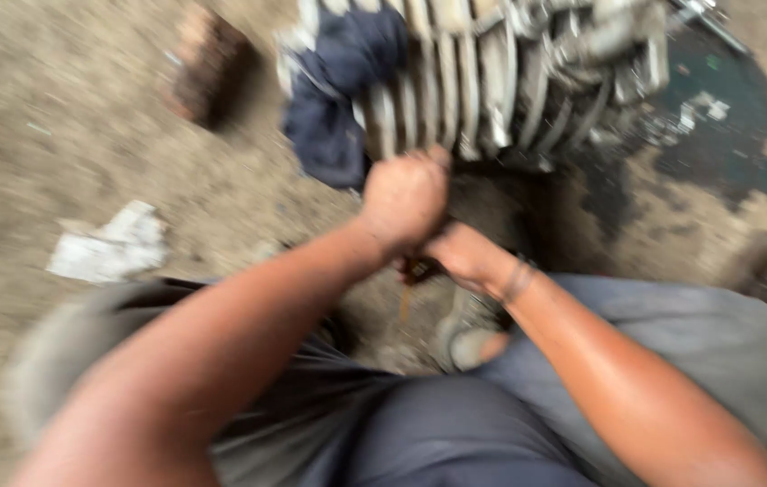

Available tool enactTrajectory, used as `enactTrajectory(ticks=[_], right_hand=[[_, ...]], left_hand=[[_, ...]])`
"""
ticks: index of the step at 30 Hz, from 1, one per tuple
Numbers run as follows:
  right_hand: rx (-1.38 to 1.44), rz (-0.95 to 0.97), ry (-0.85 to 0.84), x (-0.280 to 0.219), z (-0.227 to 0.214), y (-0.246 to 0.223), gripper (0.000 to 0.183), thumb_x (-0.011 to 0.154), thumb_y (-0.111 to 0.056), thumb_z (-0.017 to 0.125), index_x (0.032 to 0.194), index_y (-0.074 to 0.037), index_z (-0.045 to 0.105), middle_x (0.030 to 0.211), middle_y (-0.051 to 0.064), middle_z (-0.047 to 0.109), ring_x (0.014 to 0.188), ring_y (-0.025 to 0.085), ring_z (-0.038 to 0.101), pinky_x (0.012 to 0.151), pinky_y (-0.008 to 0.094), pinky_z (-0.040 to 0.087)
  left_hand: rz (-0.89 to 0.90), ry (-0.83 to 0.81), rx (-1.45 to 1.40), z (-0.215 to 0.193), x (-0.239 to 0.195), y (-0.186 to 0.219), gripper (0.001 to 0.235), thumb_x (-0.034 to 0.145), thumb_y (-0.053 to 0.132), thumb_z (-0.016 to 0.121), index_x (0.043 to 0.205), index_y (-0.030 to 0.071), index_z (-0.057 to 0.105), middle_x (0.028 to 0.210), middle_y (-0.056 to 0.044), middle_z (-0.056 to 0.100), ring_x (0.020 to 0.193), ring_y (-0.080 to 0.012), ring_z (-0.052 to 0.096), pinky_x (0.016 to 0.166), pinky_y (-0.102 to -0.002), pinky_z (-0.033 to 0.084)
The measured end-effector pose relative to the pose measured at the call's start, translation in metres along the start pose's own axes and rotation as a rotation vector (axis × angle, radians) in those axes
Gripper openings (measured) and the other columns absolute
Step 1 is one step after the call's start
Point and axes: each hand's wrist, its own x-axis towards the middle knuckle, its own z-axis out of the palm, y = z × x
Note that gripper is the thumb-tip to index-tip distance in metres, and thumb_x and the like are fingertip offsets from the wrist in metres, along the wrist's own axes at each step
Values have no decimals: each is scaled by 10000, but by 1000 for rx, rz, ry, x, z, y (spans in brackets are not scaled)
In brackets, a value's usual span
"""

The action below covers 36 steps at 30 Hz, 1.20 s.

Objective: The person cleans a metal engine block using a dark cloth and a yellow scraper. They wipe the surface and scrape between the cooling fins to remove grime and residue.

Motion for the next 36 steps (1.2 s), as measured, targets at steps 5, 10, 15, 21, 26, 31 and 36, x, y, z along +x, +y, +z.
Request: enactTrajectory(ticks=[5,10,15,21,26,31,36], right_hand=[[21,23,45,1,20,7,214,966,-190,585,1029,-15,691,852,125,737,781,247,732,751,424,625],[2,24,176,2,-2,-9,293,968,-202,556,1041,45,696,840,156,760,772,262,745,741,423,642],[-56,31,156,-2,1,5,281,922,-170,584,1110,10,691,831,148,759,736,258,737,698,408,619],[-28,-64,105,17,-16,22,317,955,-137,585,908,140,732,792,197,765,692,268,759,654,409,635],[-9,57,153,16,5,21,235,937,-125,586,911,78,703,779,166,728,690,273,737,625,424,621],[-61,-39,164,9,2,4,219,914,-86,598,901,93,722,793,181,748,691,274,739,637,415,618],[-59,16,143,4,15,2,210,910,-78,557,889,73,701,767,185,724,664,276,723,637,410,624]], left_hand=[[106,7,-9,0,-8,1,144,872,126,560,967,38,624,823,-154,712,713,-302,722,592,-418,579],[-76,-143,-99,-14,23,16,150,926,70,518,1019,-2,611,874,-180,700,670,-282,719,527,-406,589],[-52,22,-140,-23,-1,21,212,803,91,604,989,-9,616,876,-212,713,704,-325,718,569,-428,583],[-96,6,-111,-3,10,-1,134,834,99,581,948,56,637,806,-178,723,709,-353,724,607,-466,576],[8,87,-128,-4,0,-2,135,821,90,569,931,40,629,823,-183,727,725,-359,728,603,-459,577],[-19,37,-134,-9,13,-2,101,835,90,590,898,30,641,785,-206,710,683,-360,714,587,-454,572],[-42,-65,-127,-19,4,5,147,869,33,544,976,-7,636,808,-216,703,627,-320,715,526,-434,570]])
